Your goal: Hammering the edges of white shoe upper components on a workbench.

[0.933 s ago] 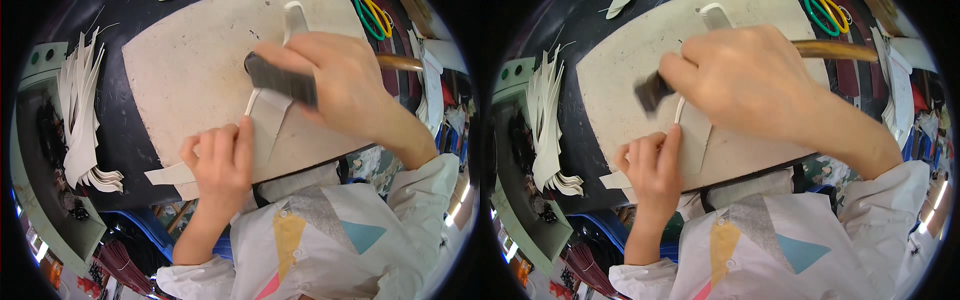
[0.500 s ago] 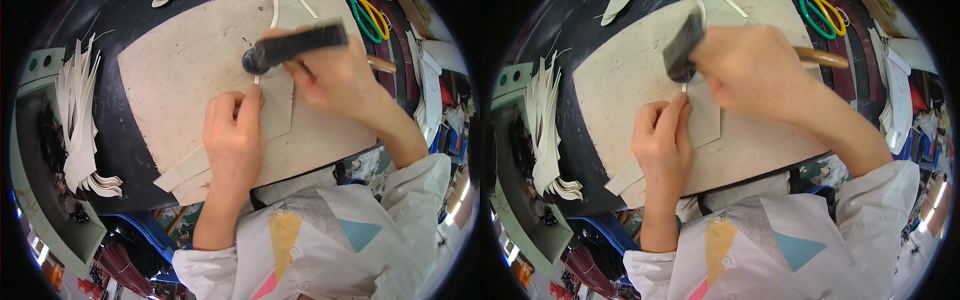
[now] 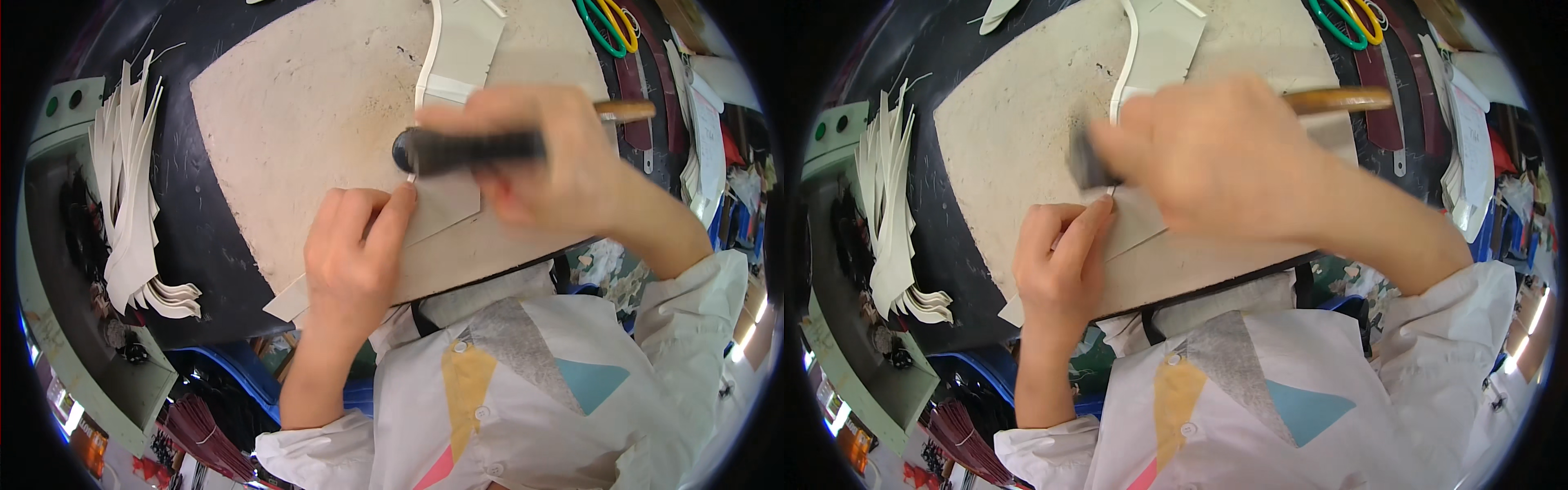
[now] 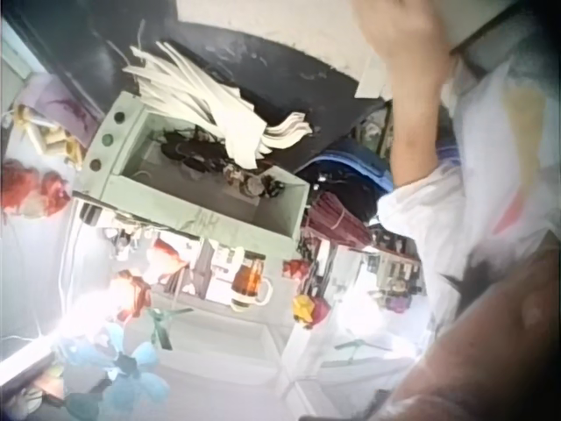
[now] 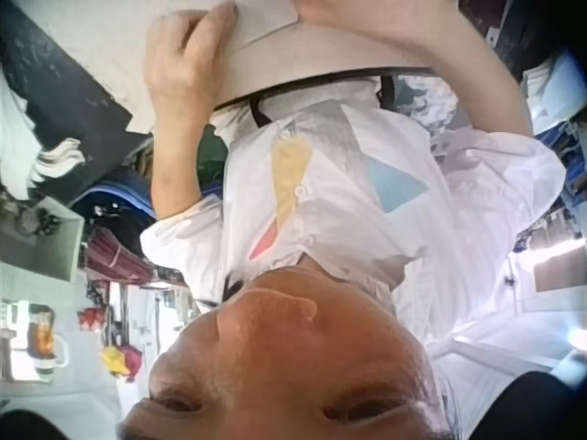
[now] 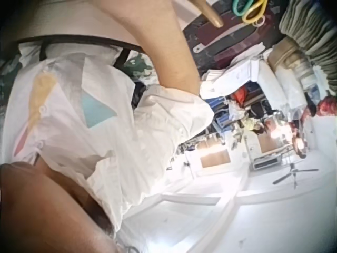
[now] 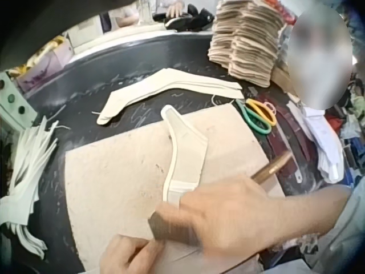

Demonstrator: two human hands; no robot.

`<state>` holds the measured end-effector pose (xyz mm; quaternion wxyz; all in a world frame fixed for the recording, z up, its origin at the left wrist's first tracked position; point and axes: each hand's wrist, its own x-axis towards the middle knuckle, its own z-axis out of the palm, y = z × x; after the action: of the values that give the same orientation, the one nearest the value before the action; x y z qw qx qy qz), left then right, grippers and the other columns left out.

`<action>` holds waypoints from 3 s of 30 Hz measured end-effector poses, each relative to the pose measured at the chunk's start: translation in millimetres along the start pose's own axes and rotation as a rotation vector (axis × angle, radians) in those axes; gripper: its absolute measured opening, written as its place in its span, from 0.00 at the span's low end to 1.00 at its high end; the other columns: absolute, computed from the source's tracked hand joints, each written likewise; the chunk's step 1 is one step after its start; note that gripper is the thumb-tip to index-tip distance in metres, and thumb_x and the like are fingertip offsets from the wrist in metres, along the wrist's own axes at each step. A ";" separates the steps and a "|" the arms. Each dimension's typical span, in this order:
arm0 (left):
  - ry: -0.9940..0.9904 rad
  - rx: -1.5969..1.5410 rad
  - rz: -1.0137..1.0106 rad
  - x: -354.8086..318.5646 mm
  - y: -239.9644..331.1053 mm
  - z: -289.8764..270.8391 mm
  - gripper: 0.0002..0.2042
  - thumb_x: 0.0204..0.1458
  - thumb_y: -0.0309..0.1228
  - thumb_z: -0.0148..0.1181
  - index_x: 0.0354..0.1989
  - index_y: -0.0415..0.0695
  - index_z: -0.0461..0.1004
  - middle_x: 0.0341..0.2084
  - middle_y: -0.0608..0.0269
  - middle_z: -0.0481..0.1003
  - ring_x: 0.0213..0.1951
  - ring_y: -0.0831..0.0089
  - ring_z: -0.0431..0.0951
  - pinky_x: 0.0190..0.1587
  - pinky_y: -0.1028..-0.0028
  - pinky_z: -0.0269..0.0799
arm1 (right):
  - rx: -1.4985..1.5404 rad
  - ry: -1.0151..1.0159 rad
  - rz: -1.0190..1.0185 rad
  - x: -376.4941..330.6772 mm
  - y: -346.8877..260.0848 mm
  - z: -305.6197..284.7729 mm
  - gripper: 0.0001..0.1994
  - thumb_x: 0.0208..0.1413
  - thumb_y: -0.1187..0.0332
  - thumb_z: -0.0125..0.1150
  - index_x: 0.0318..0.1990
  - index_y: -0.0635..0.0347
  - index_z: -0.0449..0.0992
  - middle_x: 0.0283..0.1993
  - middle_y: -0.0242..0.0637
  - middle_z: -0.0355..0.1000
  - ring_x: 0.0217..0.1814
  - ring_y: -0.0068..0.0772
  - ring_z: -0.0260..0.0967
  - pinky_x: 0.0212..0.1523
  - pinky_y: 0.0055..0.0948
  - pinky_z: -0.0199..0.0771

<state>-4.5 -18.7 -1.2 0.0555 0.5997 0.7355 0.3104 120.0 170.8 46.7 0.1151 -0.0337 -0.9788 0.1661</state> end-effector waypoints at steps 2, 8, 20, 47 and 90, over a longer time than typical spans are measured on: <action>-0.059 0.008 0.045 -3.1 -7.7 -8.5 0.19 0.37 0.16 0.62 0.42 0.38 0.81 0.29 0.60 0.72 0.30 0.64 0.72 0.32 0.69 0.71 | -0.119 0.070 0.005 5.5 10.9 1.5 0.27 0.35 0.74 0.68 0.51 0.58 0.80 0.29 0.37 0.71 0.28 0.43 0.71 0.28 0.37 0.70; -0.084 -0.043 0.116 -6.4 -16.4 -16.8 0.20 0.35 0.18 0.62 0.42 0.37 0.80 0.31 0.60 0.73 0.32 0.64 0.72 0.34 0.68 0.71 | -0.023 -0.027 -0.060 2.4 -4.3 6.8 0.27 0.36 0.70 0.69 0.51 0.58 0.79 0.28 0.37 0.68 0.27 0.44 0.70 0.28 0.38 0.69; 0.066 -0.105 0.019 43.3 -16.6 18.4 0.12 0.48 0.16 0.64 0.41 0.40 0.81 0.28 0.58 0.74 0.30 0.60 0.76 0.33 0.66 0.72 | -0.056 0.382 0.041 16.5 29.6 -3.7 0.08 0.47 0.77 0.71 0.36 0.61 0.81 0.23 0.36 0.72 0.21 0.40 0.69 0.22 0.32 0.66; 0.060 -0.079 -0.039 8.2 -16.5 4.6 0.20 0.36 0.12 0.59 0.42 0.39 0.81 0.31 0.59 0.71 0.34 0.64 0.72 0.34 0.69 0.71 | -0.054 0.161 -0.026 6.6 16.4 8.7 0.26 0.36 0.85 0.64 0.49 0.62 0.81 0.33 0.39 0.76 0.28 0.40 0.74 0.28 0.34 0.74; 0.113 -0.037 -0.256 -64.8 -11.8 -26.7 0.19 0.38 0.14 0.64 0.41 0.43 0.82 0.30 0.62 0.71 0.34 0.64 0.72 0.38 0.68 0.69 | 0.121 0.061 -0.220 28.5 -41.5 31.1 0.27 0.35 0.76 0.71 0.51 0.62 0.79 0.31 0.37 0.75 0.26 0.39 0.73 0.25 0.33 0.71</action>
<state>-8.8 -89.6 -4.8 0.0640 0.4814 0.8021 0.3476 83.8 124.8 38.0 0.1643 0.0760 -0.9607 0.2103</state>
